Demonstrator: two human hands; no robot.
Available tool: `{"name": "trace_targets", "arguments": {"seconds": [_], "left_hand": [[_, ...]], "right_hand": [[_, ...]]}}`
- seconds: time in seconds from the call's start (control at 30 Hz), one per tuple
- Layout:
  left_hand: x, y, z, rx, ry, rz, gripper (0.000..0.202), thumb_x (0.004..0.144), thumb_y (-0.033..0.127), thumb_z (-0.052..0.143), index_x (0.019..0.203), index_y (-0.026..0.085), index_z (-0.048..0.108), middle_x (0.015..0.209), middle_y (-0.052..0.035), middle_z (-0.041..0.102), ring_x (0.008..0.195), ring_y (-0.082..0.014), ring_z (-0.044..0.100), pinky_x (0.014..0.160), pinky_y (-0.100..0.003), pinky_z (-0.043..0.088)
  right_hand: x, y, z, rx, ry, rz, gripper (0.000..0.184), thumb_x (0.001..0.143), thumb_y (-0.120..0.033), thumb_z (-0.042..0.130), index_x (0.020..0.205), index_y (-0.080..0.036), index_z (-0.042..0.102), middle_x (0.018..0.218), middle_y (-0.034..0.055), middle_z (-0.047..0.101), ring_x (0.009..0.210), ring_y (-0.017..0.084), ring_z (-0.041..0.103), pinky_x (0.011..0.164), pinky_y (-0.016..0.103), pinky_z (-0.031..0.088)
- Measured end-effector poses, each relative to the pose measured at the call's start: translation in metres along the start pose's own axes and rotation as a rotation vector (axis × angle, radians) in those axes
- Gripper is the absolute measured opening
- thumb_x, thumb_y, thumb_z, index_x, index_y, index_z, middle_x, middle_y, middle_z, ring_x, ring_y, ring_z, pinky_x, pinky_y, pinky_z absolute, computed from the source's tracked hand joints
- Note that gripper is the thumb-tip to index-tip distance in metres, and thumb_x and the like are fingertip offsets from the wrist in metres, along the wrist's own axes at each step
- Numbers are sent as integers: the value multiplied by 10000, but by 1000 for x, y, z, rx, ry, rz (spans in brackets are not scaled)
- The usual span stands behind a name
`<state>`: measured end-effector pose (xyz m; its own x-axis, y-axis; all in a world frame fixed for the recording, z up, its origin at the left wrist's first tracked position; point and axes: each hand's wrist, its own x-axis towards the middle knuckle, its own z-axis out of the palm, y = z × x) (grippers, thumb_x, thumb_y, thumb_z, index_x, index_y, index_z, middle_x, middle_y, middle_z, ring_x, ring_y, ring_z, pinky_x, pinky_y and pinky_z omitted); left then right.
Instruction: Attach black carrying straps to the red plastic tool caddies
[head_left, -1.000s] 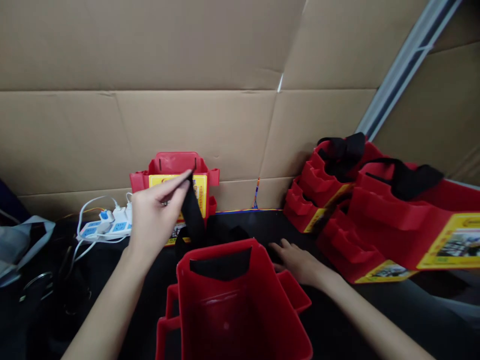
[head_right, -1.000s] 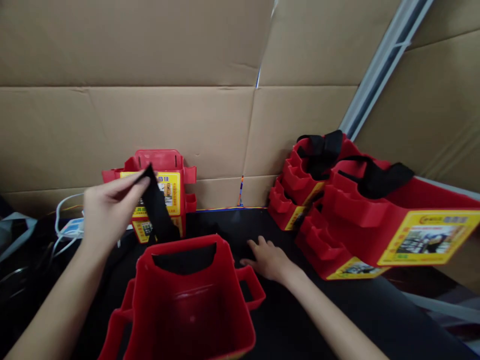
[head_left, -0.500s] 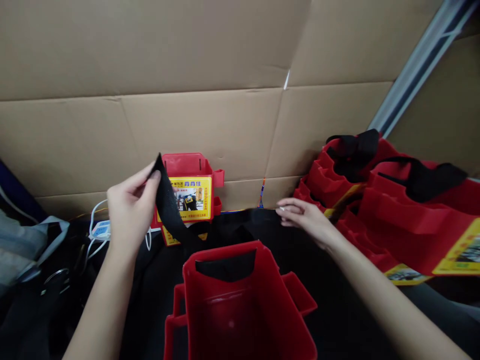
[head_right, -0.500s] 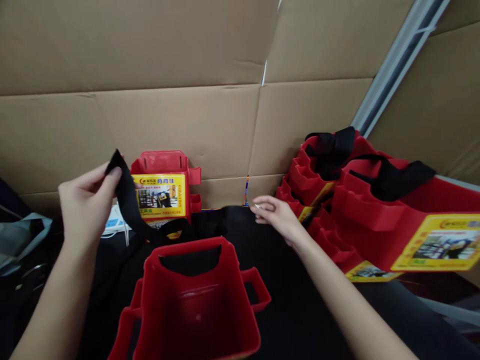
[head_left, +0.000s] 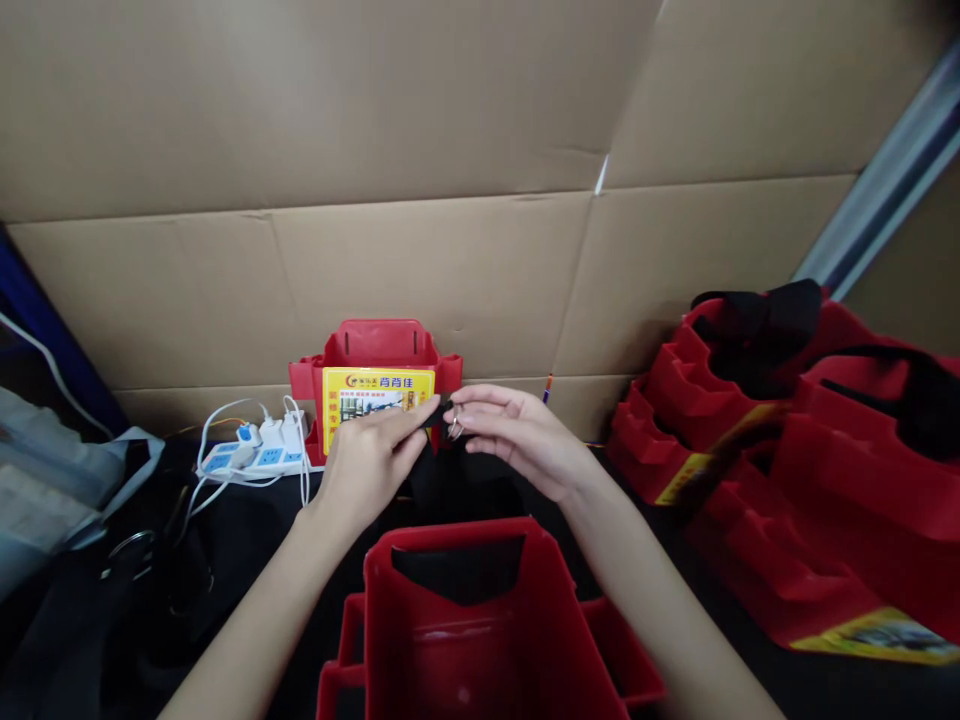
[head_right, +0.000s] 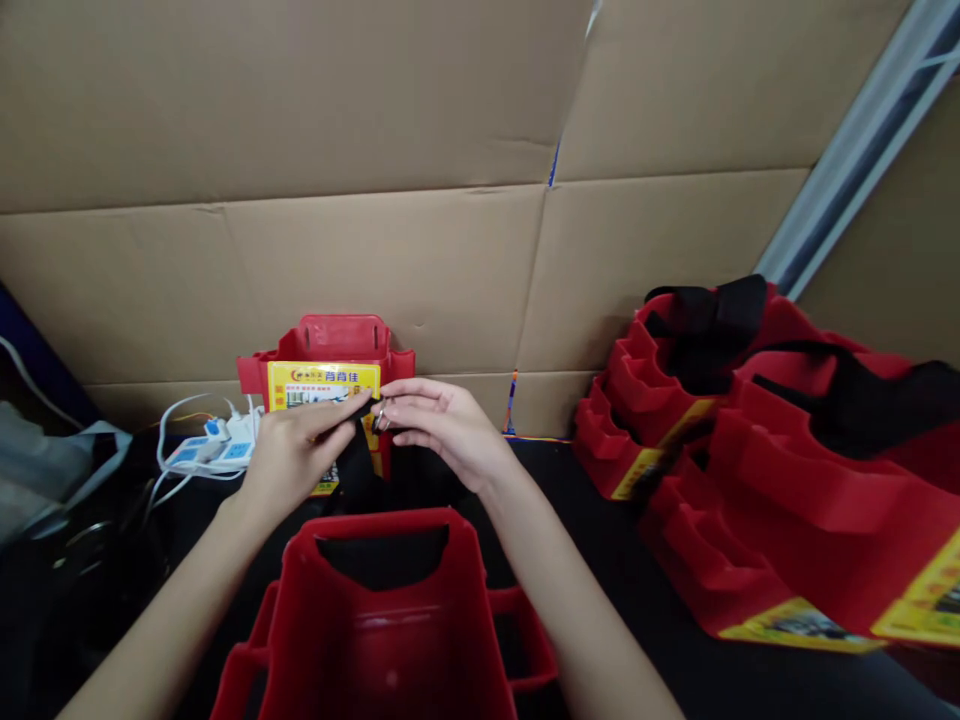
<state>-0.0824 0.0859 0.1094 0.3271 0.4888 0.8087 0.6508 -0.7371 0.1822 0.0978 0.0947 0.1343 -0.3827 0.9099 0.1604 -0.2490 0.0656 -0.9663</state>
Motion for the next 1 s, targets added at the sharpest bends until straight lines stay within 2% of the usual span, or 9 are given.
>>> {"name": "trace_targets", "arguments": {"seconds": [0.13,0.33,0.5,0.63,0.83,0.9,1.0], "left_hand": [[-3,-1,6,34,-30,91,367,820,154,483,1177,217,547,841,-39,689,684,-131,641,621,-266,543],[-5,-7,17,-22,110,162,277,803,158,534,1065,197,617,1117,-54,622,992,-162,607,865,-338,529],[-10,-3,24,-13,166,234,265,780,116,556,1032,162,622,1134,-74,611,994,-165,609,866,-332,537],[-12,-2,26,23,202,217,254,780,130,559,1021,167,627,1110,-70,626,966,-169,622,851,-330,542],[-9,-4,23,-7,150,199,242,777,111,549,1004,156,620,1076,-78,638,956,-150,616,862,-304,519],[-6,-3,21,-123,104,162,228,767,94,532,967,163,617,1048,-71,641,954,-150,609,870,-319,504],[-1,-2,15,-433,-39,35,192,733,88,526,904,169,566,1001,-66,624,924,-154,595,817,-323,501]], "right_hand": [[-3,3,-1,-23,-17,0,268,653,-194,694,889,-163,571,731,-13,612,651,65,587,534,158,450],[0,5,-3,-16,35,-1,295,604,-184,735,813,-156,528,665,-50,536,561,31,503,511,148,432],[-1,5,-3,-38,-8,55,297,586,-250,752,734,-149,515,621,-51,516,531,30,486,503,149,438],[-1,7,-4,-135,-40,114,254,668,-340,689,729,-119,579,639,-16,543,581,49,521,594,194,494],[-4,8,-4,-147,-129,107,216,696,-315,663,691,-107,604,667,0,551,620,64,532,600,215,521],[-5,7,-4,-175,-125,88,194,703,-298,652,690,-111,606,665,5,559,617,68,536,559,198,517],[-7,4,-1,-232,-134,80,172,704,-281,635,680,-115,594,660,18,579,618,87,568,483,173,500]]}}
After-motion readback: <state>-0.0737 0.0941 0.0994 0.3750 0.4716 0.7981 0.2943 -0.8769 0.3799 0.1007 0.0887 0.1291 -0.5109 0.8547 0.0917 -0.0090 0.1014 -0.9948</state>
